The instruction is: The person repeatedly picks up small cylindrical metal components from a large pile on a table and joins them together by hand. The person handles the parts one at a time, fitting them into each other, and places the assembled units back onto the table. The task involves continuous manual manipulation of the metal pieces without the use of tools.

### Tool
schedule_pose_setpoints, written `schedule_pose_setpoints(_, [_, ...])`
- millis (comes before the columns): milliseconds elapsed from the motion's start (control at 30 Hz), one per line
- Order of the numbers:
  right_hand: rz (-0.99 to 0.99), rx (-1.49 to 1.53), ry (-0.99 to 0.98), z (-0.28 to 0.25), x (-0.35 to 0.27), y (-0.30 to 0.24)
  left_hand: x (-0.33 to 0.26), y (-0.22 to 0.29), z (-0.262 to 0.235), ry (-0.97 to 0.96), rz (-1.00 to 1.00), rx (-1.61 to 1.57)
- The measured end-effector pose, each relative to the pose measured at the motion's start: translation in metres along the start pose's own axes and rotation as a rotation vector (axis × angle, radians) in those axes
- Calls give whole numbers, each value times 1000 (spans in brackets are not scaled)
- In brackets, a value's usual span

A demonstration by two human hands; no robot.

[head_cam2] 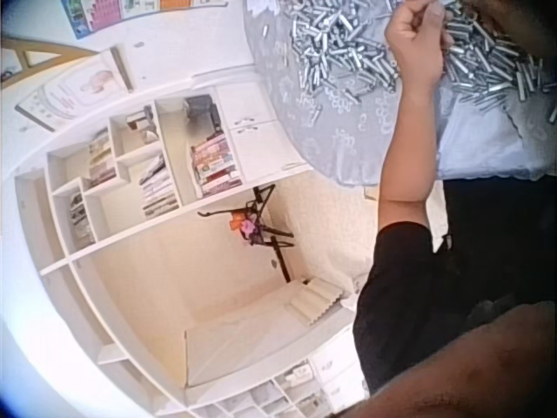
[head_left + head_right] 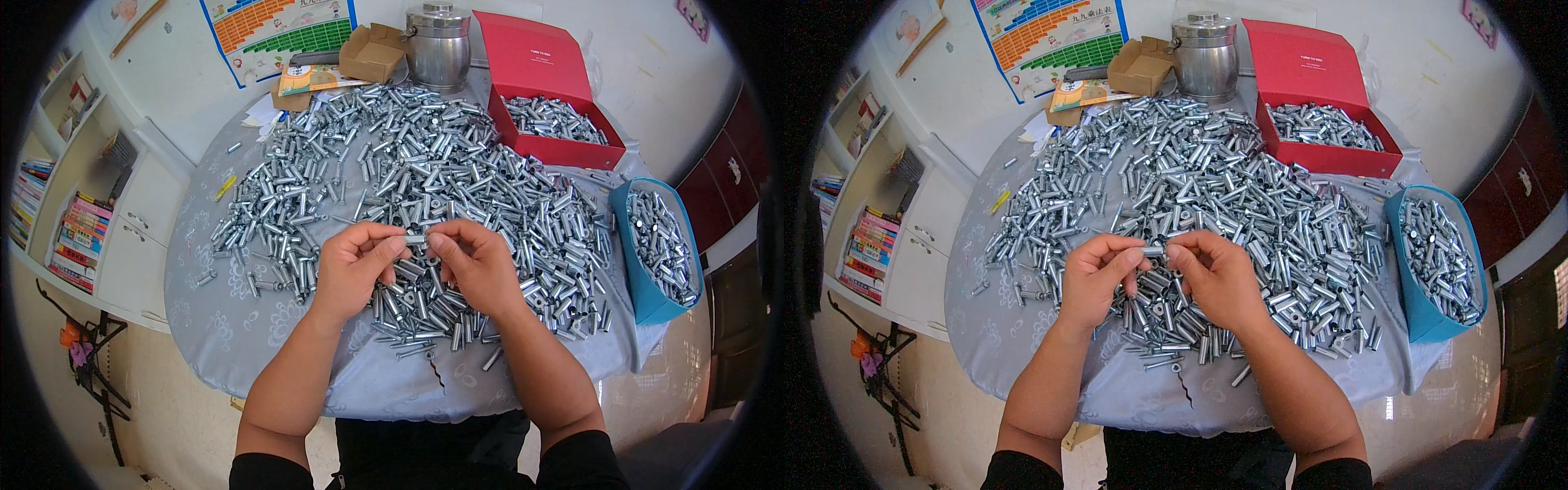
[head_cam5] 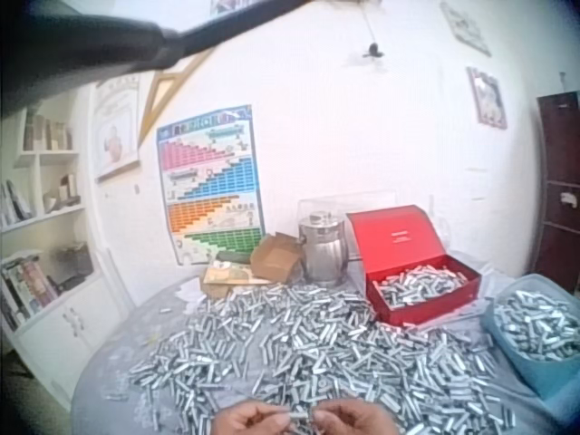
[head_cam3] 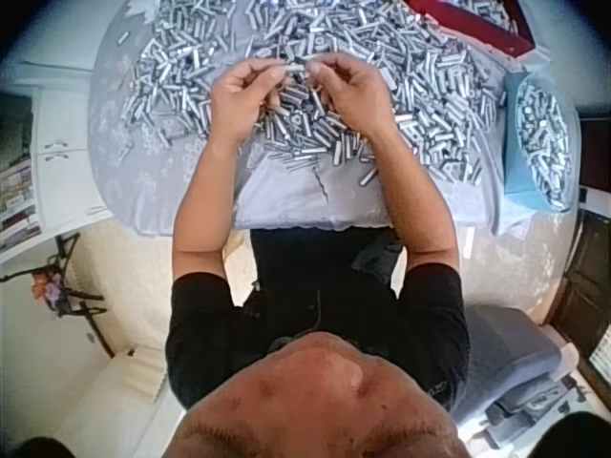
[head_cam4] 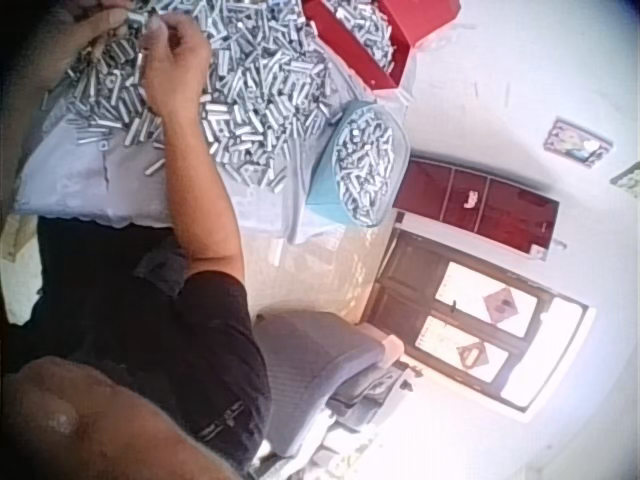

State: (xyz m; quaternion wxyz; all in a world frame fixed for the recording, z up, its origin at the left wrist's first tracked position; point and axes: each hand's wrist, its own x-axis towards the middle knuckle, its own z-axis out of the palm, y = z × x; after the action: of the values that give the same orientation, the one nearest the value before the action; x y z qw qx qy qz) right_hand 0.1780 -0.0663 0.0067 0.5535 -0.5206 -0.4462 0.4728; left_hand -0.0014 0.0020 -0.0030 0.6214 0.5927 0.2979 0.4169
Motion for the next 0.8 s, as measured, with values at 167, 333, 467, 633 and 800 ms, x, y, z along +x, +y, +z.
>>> schedule_pose_setpoints(167, [-140, -34, 71, 1, 1, 5, 1, 0, -1, 30, -33, -17])
schedule_pose_setpoints(333, [-328, -145, 180, 0, 5, 14, 2, 0, 0, 35, -34, -20])
schedule_pose_setpoints(467, [-283, -164, 73, 5, 0, 9, 0, 0, 0, 27, -30, -15])
schedule_pose_setpoints(633, [-216, -223, 105, 0, 2, 17, 1, 0, 3, 31, -27, -14])
schedule_pose_setpoints(800, [-312, -222, 300, 3, 2, 1, 2, -2, -1, 72, -13, -18])
